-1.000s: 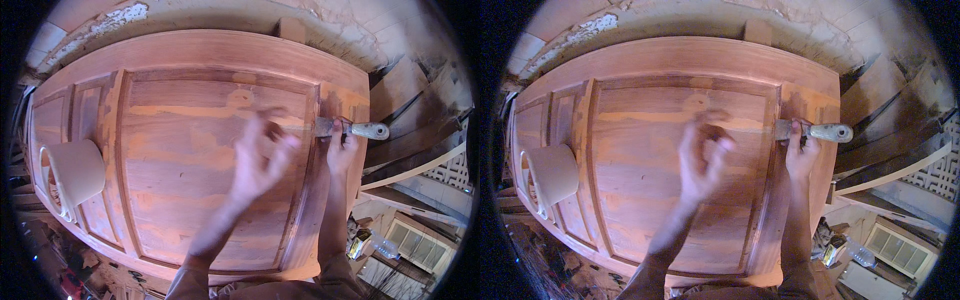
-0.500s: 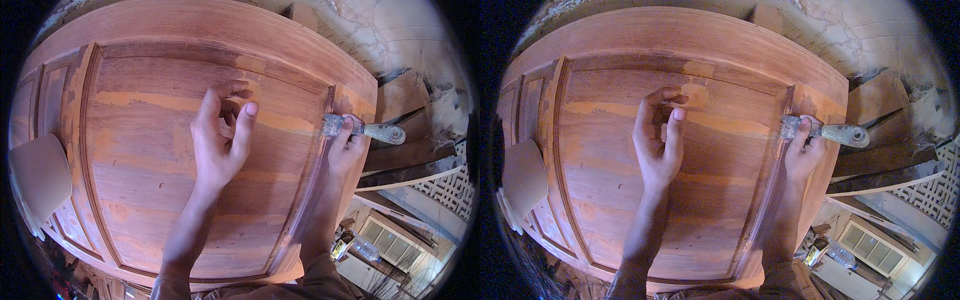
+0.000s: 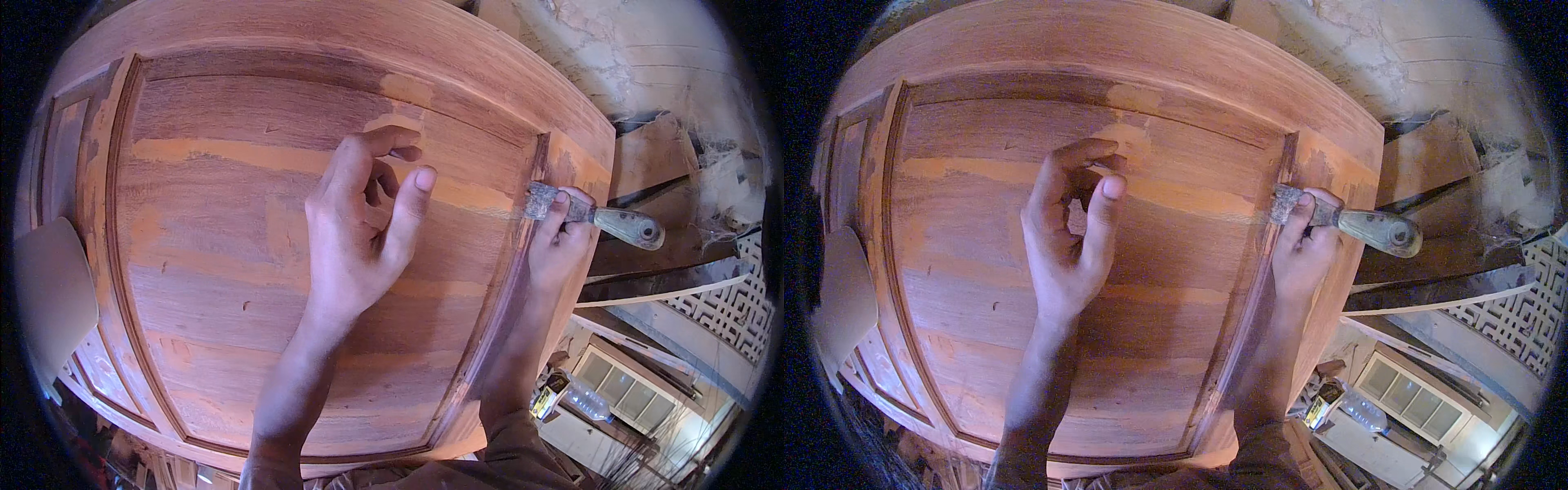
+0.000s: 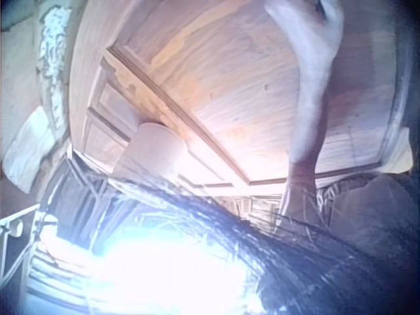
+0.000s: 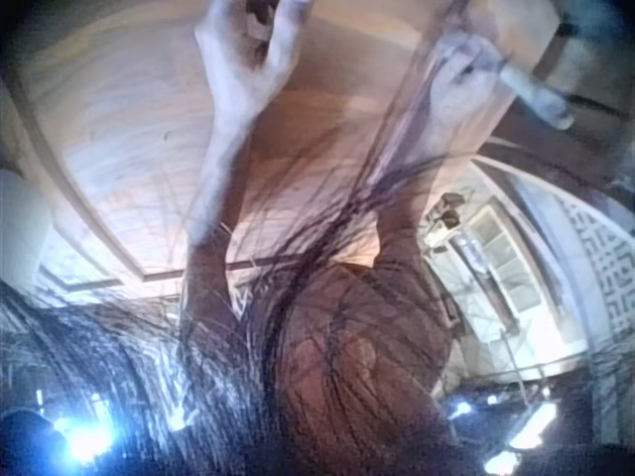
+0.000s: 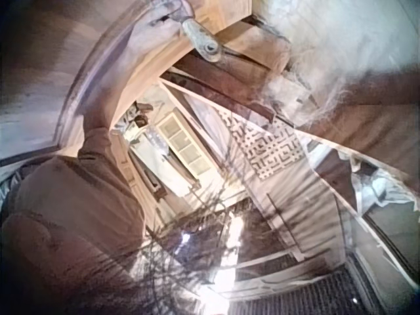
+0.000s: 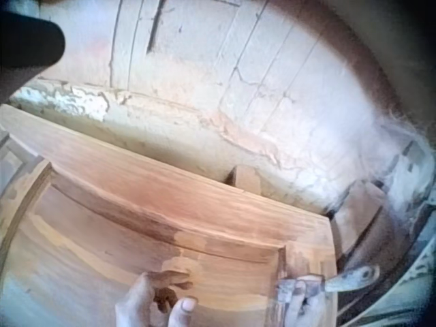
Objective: The person applies wood filler to a wooden door using a putty knife, taking filler from a bucket and spreading it into the recesses and panels of the door.
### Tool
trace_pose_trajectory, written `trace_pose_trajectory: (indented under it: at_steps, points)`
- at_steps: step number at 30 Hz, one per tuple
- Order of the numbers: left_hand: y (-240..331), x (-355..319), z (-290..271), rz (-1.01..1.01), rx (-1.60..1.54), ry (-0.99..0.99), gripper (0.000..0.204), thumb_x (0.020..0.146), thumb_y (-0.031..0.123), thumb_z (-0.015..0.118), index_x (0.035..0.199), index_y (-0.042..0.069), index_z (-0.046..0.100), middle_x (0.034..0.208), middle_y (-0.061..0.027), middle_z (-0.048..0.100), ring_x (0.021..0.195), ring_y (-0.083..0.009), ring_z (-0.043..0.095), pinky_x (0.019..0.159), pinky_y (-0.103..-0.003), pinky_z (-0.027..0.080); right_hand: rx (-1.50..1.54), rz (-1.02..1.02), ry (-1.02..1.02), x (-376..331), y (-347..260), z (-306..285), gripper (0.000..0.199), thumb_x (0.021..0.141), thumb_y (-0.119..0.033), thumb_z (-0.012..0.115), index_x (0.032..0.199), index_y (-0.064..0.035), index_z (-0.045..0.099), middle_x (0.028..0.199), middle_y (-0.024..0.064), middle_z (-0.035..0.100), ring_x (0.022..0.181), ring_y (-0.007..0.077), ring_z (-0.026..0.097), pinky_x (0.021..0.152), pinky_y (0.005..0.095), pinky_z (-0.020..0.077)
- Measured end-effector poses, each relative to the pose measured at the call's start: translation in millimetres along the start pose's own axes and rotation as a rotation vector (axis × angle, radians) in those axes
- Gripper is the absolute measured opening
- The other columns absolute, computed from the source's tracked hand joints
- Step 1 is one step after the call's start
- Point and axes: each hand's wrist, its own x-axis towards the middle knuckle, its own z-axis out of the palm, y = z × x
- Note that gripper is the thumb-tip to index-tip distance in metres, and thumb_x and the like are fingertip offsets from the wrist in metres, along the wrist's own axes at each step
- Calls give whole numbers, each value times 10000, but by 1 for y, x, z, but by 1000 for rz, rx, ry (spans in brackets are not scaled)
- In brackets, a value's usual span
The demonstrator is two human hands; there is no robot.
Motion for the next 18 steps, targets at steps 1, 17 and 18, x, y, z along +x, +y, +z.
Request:
trace_pose_trajectory:
  at_steps: [1, 17, 18]
  points:
    - [1, 0, 0, 0, -5, -2, 267, 916, 179, 684, 1072, -24, 607, 924, -114, 656, 612, -130, 518, 534, -263, 416, -5, -1, 2, -3, 0, -1, 190, 1013, -171, 532, 983, 8, 587, 771, 76, 620, 687, 147, 589, 659, 285, 492]
    - [-1, -1, 3, -63, -41, -2, 218, 907, 153, 678, 1055, 4, 618, 907, -104, 652, 603, -154, 507, 542, -294, 428, 405, 272, -2, 3, 1, -12, 274, 1045, -274, 481, 1083, -9, 535, 721, 29, 562, 528, 69, 495, 477, 206, 387]
    - [0, -1, 4, -47, -26, -4, 216, 908, 152, 678, 1056, 7, 619, 909, -99, 653, 607, -152, 510, 540, -292, 427, 402, 270, 1, 7, 2, -8, 274, 1045, -274, 481, 1083, -9, 535, 721, 29, 562, 528, 69, 495, 477, 206, 387]
